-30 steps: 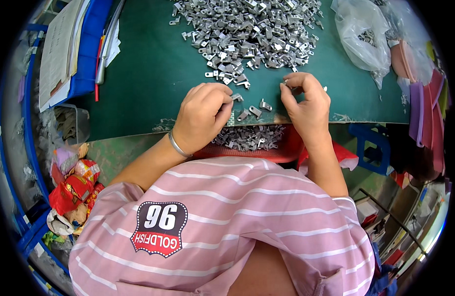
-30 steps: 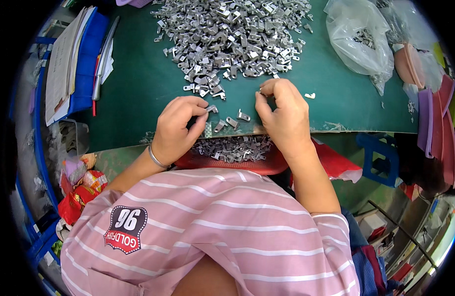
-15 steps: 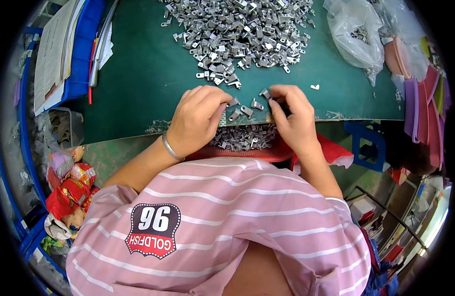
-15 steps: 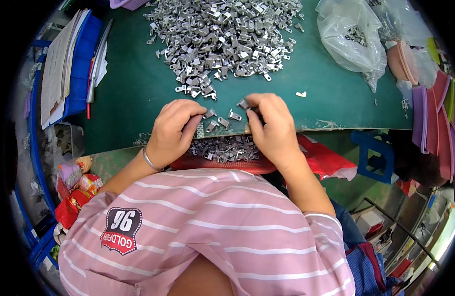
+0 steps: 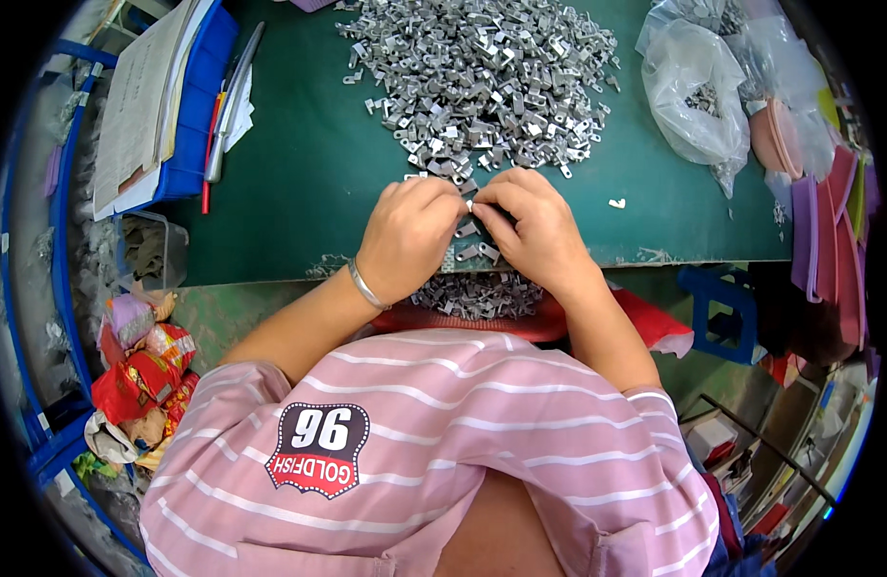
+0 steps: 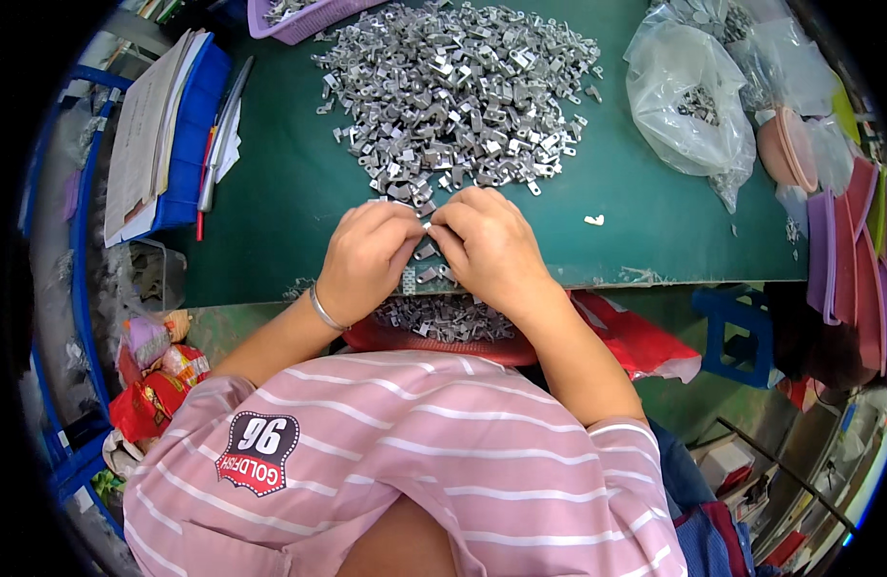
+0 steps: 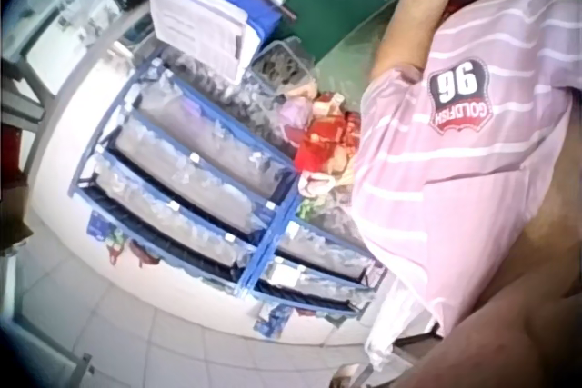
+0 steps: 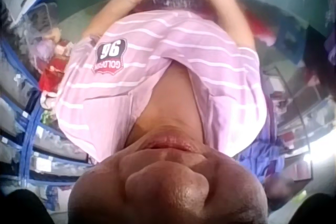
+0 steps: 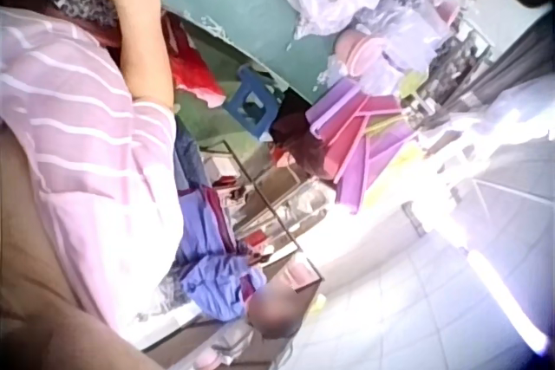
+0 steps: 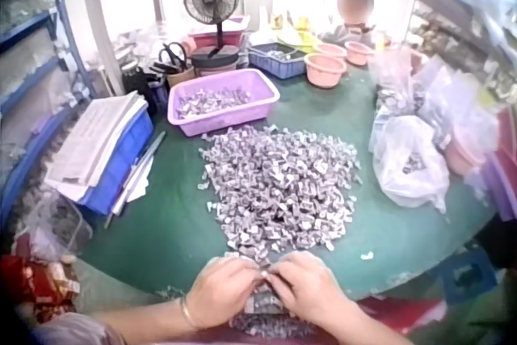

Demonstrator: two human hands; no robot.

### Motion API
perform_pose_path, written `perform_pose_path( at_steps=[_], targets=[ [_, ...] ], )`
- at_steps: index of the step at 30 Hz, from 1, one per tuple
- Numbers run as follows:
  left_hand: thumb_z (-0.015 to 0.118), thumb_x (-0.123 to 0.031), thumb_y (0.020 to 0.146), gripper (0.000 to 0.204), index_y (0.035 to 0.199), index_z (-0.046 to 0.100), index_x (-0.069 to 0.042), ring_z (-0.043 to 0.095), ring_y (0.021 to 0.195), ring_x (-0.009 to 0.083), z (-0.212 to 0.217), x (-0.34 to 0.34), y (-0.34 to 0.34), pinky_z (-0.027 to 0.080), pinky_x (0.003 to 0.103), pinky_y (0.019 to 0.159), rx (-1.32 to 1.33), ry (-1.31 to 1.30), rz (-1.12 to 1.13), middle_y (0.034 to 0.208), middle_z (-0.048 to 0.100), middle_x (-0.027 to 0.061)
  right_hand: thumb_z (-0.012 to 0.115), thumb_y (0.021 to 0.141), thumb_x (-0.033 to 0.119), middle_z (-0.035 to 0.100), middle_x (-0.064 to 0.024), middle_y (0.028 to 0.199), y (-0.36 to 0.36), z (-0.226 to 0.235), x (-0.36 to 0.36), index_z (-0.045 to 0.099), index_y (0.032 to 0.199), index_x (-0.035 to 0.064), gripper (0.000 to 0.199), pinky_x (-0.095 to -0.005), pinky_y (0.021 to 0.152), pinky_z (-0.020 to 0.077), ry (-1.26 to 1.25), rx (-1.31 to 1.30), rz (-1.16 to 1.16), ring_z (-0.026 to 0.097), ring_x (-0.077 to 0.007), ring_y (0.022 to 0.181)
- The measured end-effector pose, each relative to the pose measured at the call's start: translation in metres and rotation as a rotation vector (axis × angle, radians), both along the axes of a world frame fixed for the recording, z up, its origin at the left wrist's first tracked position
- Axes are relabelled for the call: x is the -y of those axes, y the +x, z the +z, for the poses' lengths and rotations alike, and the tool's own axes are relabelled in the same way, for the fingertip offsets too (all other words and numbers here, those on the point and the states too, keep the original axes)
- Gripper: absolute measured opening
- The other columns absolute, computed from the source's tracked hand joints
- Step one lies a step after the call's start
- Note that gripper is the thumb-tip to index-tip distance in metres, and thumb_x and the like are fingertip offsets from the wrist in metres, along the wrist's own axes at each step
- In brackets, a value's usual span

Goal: The person picks up metal zipper sliders from a large pile on a table, checks each one, and places them into a small red container or a purple tray.

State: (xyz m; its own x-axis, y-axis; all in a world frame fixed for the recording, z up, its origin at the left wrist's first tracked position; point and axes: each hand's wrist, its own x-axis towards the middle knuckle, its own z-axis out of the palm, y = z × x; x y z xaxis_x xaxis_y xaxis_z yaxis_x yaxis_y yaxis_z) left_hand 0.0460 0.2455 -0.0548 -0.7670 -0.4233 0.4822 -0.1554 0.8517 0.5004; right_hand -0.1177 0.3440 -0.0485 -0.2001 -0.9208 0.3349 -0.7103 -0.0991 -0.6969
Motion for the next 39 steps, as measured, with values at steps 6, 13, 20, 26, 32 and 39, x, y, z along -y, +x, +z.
perform_pose_path(
  at_steps=[6, 13, 20, 26, 32, 39],
  targets=[
    [0.073, 0.006, 0.072, 0.018, 0.085, 0.065, -0.004, 0.064, 0.081, 0.0293, -0.002, -0.004, 0.008, 0.049, 0.039, 0.073, -0.060, 0.066, 0.044, 0.088, 0.065, 0.0091, 0.074, 0.080, 0.010, 0.062, -0.0105, 0.083, 0.003, -0.003, 0.016, 0.067, 0.087, 0.0049, 0.011, -0.0427, 0.074, 0.0503, 0.025, -0.045, -0.069, 0.063, -0.0321, 0.085],
    [0.072, 0.007, 0.072, 0.019, 0.086, 0.066, -0.004, 0.065, 0.084, 0.0293, 0.003, -0.002, 0.019, 0.051, 0.038, 0.073, -0.016, 0.070, -0.022, 0.090, 0.067, 0.0085, 0.075, 0.080, 0.008, 0.062, -0.0107, 0.085, -0.006, -0.005, 0.007, 0.067, 0.089, 0.0041, 0.013, -0.0422, 0.073, 0.0512, -0.054, -0.139, -0.096, 0.063, -0.0326, 0.083],
    [0.068, 0.008, 0.080, 0.015, 0.093, 0.067, 0.001, 0.065, 0.087, 0.0311, 0.003, 0.000, 0.026, 0.051, 0.039, 0.081, -0.021, 0.294, 0.012, 0.093, 0.067, 0.0138, 0.070, 0.082, 0.001, 0.063, -0.0127, 0.093, -0.023, 0.009, -0.030, 0.067, 0.099, 0.0012, 0.018, -0.0409, 0.079, 0.0509, 0.101, -0.094, -0.127, 0.062, -0.0333, 0.089],
    [0.077, -0.011, 0.080, 0.032, 0.108, 0.066, 0.001, 0.063, 0.090, 0.0320, 0.009, -0.005, 0.017, 0.050, 0.039, 0.081, 0.054, 0.234, -0.036, 0.101, 0.064, 0.0146, 0.062, 0.085, -0.004, 0.063, -0.0167, 0.113, -0.023, 0.001, -0.038, 0.064, 0.116, 0.0005, 0.031, -0.0404, 0.089, 0.0487, 0.051, -0.051, -0.116, 0.059, -0.0362, 0.103],
    [0.084, -0.023, 0.071, 0.049, 0.112, 0.066, -0.001, 0.060, 0.094, 0.0316, 0.005, -0.009, 0.019, 0.049, 0.040, 0.082, 0.106, 0.159, -0.063, 0.103, 0.061, 0.0126, 0.065, 0.088, 0.005, 0.062, -0.0160, 0.120, -0.006, -0.004, -0.041, 0.062, 0.122, 0.0013, 0.035, -0.0435, 0.097, 0.0441, 0.006, -0.133, 0.047, 0.057, -0.0355, 0.110],
    [0.084, -0.020, 0.071, 0.048, 0.112, 0.067, -0.003, 0.060, 0.092, 0.0311, 0.004, -0.008, 0.022, 0.049, 0.040, 0.081, 0.120, 0.195, -0.112, 0.102, 0.060, 0.0116, 0.059, 0.087, -0.006, 0.062, -0.0201, 0.112, -0.010, -0.010, -0.053, 0.062, 0.116, -0.0021, 0.029, -0.0394, 0.088, 0.0497, -0.051, 0.084, -0.198, 0.061, -0.0348, 0.101]
  ],
)
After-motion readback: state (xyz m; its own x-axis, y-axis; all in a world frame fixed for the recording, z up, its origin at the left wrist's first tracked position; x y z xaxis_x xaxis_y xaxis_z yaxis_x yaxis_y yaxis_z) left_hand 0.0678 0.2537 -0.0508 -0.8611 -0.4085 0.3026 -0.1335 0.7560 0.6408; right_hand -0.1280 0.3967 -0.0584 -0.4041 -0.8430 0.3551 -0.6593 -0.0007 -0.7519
